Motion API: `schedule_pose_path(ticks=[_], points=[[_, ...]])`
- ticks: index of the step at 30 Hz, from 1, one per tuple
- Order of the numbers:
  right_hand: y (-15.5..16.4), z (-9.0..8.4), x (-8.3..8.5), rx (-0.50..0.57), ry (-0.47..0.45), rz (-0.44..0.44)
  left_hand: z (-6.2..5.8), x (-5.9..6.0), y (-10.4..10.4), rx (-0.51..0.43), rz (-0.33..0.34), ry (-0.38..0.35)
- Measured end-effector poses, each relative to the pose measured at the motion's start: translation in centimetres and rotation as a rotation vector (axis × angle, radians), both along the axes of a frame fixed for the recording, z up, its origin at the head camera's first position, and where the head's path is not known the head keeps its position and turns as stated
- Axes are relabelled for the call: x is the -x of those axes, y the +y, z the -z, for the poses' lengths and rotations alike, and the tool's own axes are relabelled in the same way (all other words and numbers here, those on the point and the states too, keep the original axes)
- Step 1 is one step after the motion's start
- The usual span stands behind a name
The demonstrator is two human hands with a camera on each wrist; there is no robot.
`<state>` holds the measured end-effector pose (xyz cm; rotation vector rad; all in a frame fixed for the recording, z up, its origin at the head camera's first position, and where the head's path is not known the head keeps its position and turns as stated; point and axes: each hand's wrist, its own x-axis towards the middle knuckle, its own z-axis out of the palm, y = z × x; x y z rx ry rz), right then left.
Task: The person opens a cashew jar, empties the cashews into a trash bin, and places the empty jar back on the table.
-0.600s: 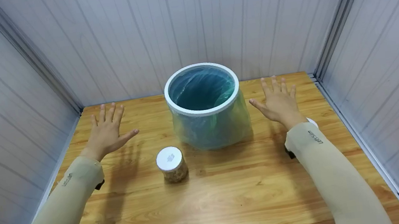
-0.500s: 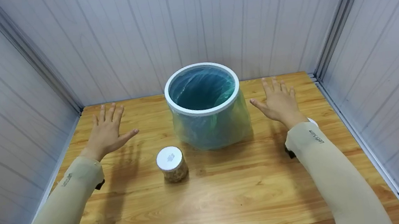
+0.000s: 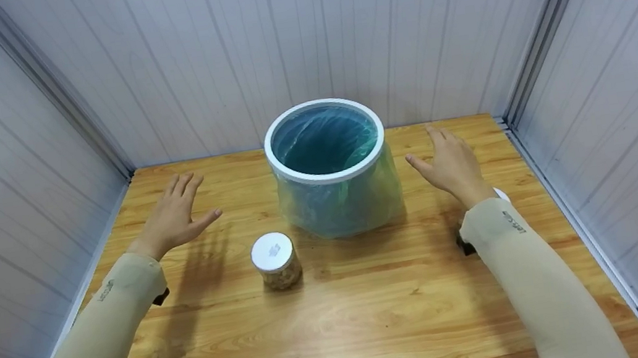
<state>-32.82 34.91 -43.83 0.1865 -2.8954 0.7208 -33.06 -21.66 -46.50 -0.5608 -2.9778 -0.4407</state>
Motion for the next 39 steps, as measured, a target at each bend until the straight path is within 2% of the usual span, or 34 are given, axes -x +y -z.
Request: schedule_pose_path(ticks=[7, 13, 17, 22, 29, 39], points=[[-0.2, 0.4, -0.6, 0.035, 0.010, -0.002, 0.6, -0.4, 0.5, -0.018, 0.033, -0.038], [-0.4, 1.1, -1.0, 0.079, -0.006, -0.001, 1.3, -0.7, 0.9, -0.039, 0.063, -0.027], [-0.4, 1.6, -1.3, 0.120, 0.034, -0.010, 1.6, -0.9, 1.2, -0.049, 0.063, -0.051], [-0.6, 2.1, -1.6, 0.152, 0.080, -0.032, 1.8, -1.1, 1.5, -0.108, 0.076, -0.109], [-1.0, 2.3, -1.8, 0.165, 0.100, -0.060, 2.4, -1.6, 1.7, -0.150, 0.100, -0.107], [-1.4, 2.7, -2.1, 0.207, 0.156, -0.117, 3.0, -2.2, 2.0, -0.163, 0.106, -0.150]])
